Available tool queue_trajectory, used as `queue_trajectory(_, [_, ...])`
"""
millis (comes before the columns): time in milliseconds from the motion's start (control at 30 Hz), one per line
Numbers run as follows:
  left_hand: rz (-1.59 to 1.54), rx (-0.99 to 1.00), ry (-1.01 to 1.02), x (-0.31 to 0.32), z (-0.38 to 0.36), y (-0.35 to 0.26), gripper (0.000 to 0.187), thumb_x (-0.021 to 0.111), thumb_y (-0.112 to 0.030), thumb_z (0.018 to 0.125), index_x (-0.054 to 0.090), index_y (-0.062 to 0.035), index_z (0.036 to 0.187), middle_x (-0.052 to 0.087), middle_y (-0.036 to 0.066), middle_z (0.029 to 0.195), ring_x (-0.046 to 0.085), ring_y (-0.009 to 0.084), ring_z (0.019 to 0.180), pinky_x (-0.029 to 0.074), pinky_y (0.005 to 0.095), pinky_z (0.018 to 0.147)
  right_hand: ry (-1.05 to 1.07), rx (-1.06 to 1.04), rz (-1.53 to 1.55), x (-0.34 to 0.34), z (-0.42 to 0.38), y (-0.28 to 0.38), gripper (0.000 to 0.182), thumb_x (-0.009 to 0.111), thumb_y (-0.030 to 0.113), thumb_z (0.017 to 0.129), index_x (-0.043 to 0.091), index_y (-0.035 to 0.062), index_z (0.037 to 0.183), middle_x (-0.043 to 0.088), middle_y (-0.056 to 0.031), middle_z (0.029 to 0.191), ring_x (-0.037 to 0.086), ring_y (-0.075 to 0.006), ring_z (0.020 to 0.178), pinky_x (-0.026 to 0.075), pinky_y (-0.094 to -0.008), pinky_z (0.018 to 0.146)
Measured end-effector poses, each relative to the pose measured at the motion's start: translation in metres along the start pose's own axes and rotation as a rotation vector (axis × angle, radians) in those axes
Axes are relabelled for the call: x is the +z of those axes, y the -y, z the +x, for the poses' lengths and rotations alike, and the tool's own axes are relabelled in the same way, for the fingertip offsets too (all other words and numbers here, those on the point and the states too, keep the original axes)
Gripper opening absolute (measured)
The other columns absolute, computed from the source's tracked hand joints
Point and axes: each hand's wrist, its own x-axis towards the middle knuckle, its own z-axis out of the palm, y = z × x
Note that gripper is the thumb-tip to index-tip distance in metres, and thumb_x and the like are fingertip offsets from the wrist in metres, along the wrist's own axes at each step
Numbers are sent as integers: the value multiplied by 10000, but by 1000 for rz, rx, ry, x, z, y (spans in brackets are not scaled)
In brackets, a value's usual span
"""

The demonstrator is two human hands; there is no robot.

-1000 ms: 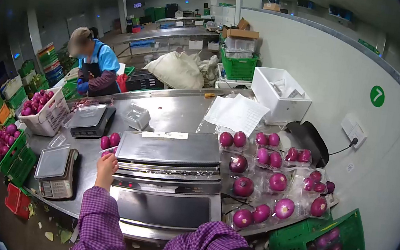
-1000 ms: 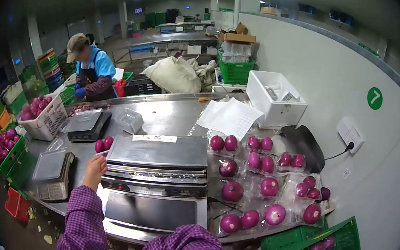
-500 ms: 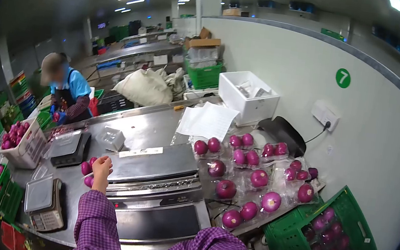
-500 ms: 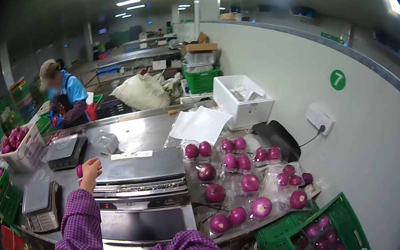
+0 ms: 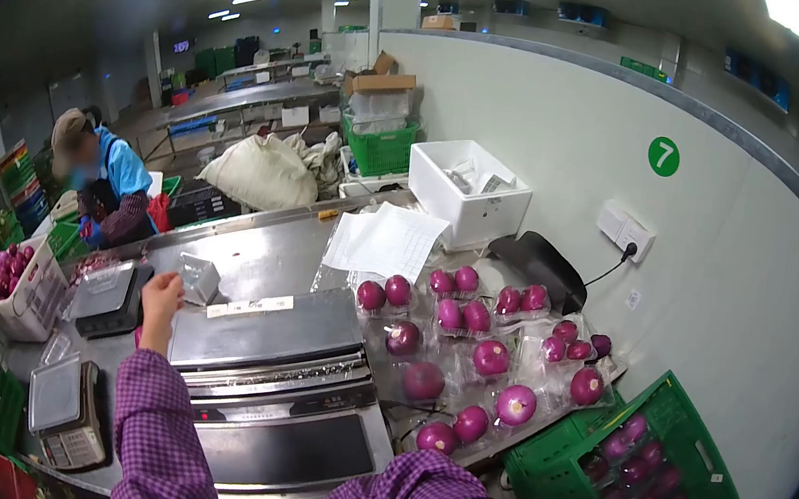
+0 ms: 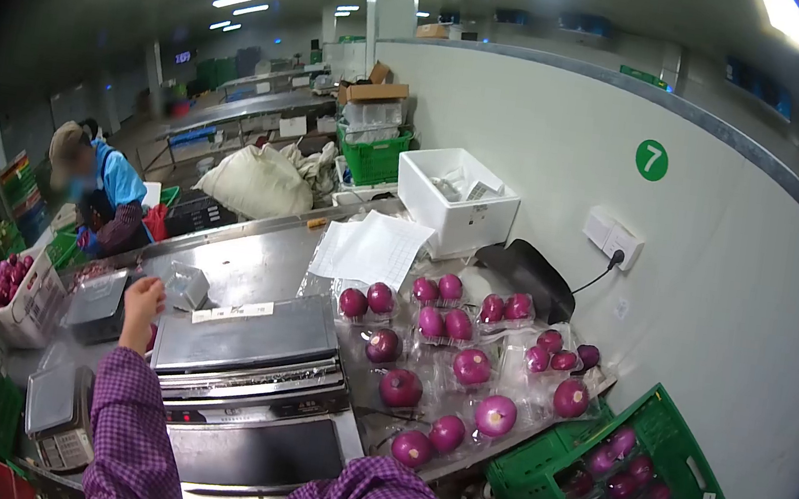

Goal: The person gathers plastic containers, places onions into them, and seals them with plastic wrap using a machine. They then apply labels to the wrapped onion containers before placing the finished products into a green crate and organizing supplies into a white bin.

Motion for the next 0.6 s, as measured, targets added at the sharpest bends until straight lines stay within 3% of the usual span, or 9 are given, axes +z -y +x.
queue_trajectory(167, [2,-8,-131,-23,19,14,231,614,-160,860,640,-41,1057,621,2,822,564,90,683,452,243,551,33,-25,42,9,-3,0,370,581,212,827,587,-16,1118,648,-156,1051,599,-236,945,477,-360,830])
queue_trajectory(433, [78,56,-79,-11,30,11,221,632,-182,840,668,-39,1005,648,23,808,582,89,656,441,237,516,98,-53,101,26,-15,4,370,571,233,836,591,-15,1110,646,-153,1054,599,-241,952,475,-364,833])
queue_trajectory(500, [206,49,-190,-10,51,-3,211,633,-194,834,688,-57,985,658,29,809,588,82,666,444,241,514,103,-41,106,27,-21,8,370,569,238,839,592,-15,1108,645,-152,1055,598,-243,954,475,-365,834])
queue_trajectory(600, [27,126,-188,21,44,-36,226,640,-210,826,701,-73,996,660,25,803,589,78,667,464,247,536,129,-21,105,28,-28,19,371,565,246,842,593,-15,1105,644,-151,1056,598,-245,957,474,-367,835])
